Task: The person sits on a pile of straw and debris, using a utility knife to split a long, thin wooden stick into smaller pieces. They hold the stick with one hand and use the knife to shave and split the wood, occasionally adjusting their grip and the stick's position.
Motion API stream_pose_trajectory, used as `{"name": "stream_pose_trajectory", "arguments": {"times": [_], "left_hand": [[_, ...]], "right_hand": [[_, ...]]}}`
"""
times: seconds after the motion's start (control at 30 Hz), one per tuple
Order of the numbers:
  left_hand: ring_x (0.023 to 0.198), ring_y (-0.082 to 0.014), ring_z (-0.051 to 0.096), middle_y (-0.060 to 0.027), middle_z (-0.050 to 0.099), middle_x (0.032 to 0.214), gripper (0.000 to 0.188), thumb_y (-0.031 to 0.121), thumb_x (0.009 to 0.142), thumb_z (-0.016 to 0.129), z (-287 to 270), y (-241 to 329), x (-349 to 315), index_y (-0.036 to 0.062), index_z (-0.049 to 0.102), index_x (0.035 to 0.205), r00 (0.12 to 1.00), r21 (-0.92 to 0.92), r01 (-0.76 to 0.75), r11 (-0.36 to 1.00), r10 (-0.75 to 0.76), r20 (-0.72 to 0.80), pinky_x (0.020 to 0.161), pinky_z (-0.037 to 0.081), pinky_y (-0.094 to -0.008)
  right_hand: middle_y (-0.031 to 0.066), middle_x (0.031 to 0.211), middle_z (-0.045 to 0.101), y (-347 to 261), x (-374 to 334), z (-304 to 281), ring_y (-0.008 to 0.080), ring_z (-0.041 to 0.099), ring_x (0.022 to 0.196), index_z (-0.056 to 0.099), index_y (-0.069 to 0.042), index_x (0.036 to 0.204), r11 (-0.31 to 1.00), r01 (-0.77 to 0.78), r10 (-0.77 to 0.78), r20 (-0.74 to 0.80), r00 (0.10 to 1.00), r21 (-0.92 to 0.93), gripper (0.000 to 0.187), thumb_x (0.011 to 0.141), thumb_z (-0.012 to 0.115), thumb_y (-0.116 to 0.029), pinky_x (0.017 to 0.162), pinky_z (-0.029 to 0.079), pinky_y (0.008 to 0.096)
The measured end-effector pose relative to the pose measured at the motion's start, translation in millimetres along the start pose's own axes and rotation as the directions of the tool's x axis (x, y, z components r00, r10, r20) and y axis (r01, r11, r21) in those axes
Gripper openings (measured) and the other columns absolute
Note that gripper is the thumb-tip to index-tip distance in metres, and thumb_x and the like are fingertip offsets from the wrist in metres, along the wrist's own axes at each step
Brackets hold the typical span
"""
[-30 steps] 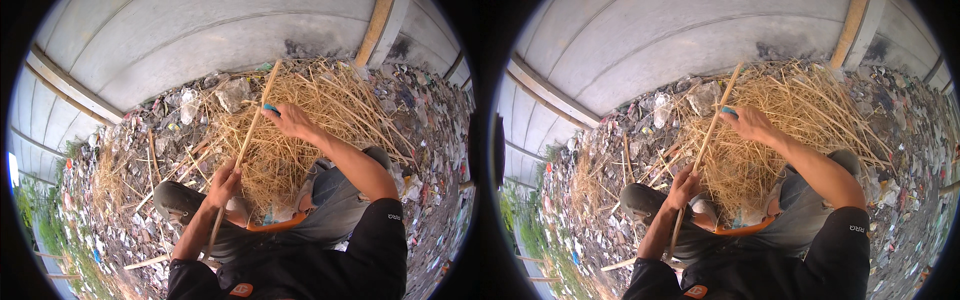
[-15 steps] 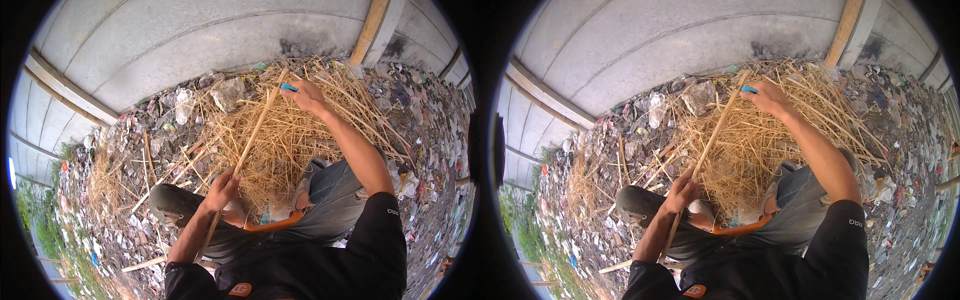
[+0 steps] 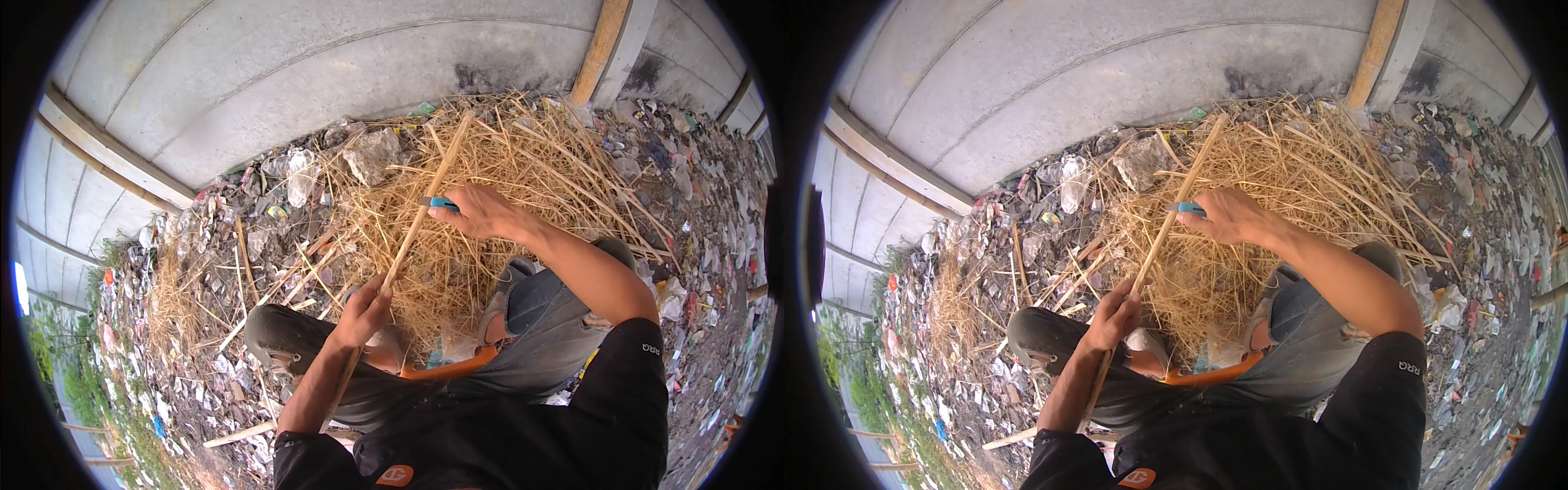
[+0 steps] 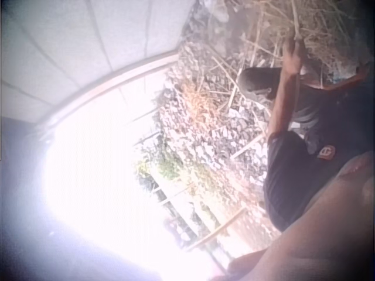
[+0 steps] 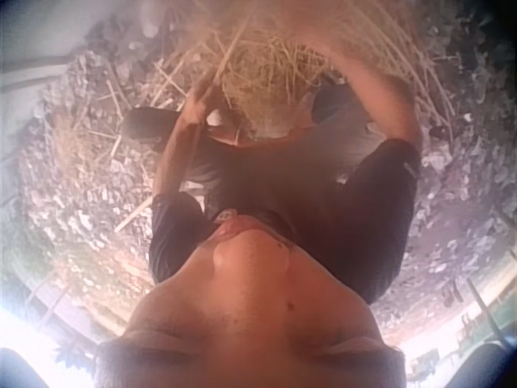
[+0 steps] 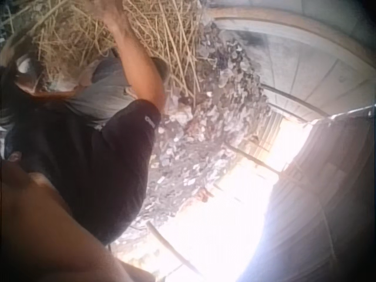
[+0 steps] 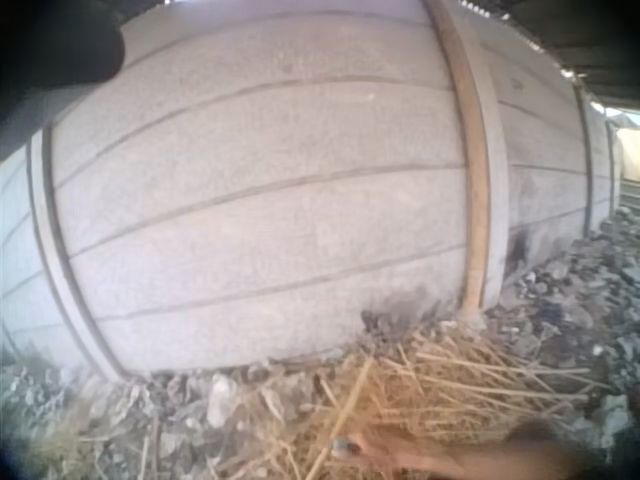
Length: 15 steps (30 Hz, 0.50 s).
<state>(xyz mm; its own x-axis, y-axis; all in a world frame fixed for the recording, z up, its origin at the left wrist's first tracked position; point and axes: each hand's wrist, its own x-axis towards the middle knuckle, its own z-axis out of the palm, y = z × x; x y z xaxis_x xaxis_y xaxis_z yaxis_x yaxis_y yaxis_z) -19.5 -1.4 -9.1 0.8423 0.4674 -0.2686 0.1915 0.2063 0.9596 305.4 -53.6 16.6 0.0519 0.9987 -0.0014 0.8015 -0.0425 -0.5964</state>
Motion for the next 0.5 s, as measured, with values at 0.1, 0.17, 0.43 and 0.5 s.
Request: {"name": "stream_pose_trajectory", "arguments": {"times": [0.1, 0.17, 0.43, 0.5], "left_hand": [[0.048, -0.0027, 0.032, 0.0089, 0.035, 0.064, 0.04, 0.021, 0.108, 0.047, -0.3, 0.4, -1.4, 0.0015, 0.046, 0.143, 1.0, -0.013, -0.008, 1.0, 0.008, 0.011, 0.046, 0.025, -0.0215], [0.052, -0.0023, 0.034, 0.009, 0.037, 0.066, 0.041, 0.023, 0.108, 0.048, -3.1, -1.0, -4.2, 0.0015, 0.047, 0.143, 1.0, 0.0, 0.019, 1.0, -0.019, 0.022, 0.048, 0.027, -0.0215], [0.049, -0.0023, 0.032, 0.0091, 0.034, 0.066, 0.04, 0.021, 0.109, 0.047, -5.5, -6.9, -0.9, 0.0004, 0.047, 0.142, 0.998, 0.065, -0.036, 0.997, 0.033, 0.047, 0.046, 0.026, -0.0217], [0.057, -0.0026, 0.038, 0.0088, 0.041, 0.068, 0.042, 0.024, 0.108, 0.048, -10.0, -5.6, -5.6, 0.0019, 0.049, 0.143, 0.998, 0.024, 0.027, 0.999, -0.028, 0.054, 0.052, 0.031, -0.022]], "right_hand": [[-0.0024, 0.049, 0.042, -10.6, -6.3, 13.5, 0.0147, 0.04, 0.042, 0.056, -0.012, 0.07, 0.996, 0.081, -0.078, 0.048, 0.996, -0.045, 0.062, 0.1, 0.047, -0.065, 0.045, 0.037, 0.0384], [-0.0031, 0.051, 0.045, 5.4, 3.1, 11.5, 0.0141, 0.043, 0.045, 0.059, -0.012, 0.073, 0.977, 0.036, -0.018, 0.088, 0.996, -0.212, 0.061, 0.101, 0.045, -0.064, 0.045, 0.039, 0.0375], [-0.0031, 0.055, 0.044, 81.0, 34.0, -63.3, 0.0142, 0.041, 0.047, 0.061, -0.011, 0.082, 0.916, -0.376, 0.336, -0.241, 0.911, -0.141, 0.056, 0.103, 0.044, -0.061, 0.048, 0.037, 0.0356], [-0.0024, 0.056, 0.046, 70.6, 29.8, -56.2, 0.0139, 0.042, 0.046, 0.061, -0.01, 0.083, 0.929, -0.353, 0.317, -0.257, 0.913, -0.111, 0.057, 0.103, 0.044, -0.06, 0.047, 0.038, 0.035]]}}
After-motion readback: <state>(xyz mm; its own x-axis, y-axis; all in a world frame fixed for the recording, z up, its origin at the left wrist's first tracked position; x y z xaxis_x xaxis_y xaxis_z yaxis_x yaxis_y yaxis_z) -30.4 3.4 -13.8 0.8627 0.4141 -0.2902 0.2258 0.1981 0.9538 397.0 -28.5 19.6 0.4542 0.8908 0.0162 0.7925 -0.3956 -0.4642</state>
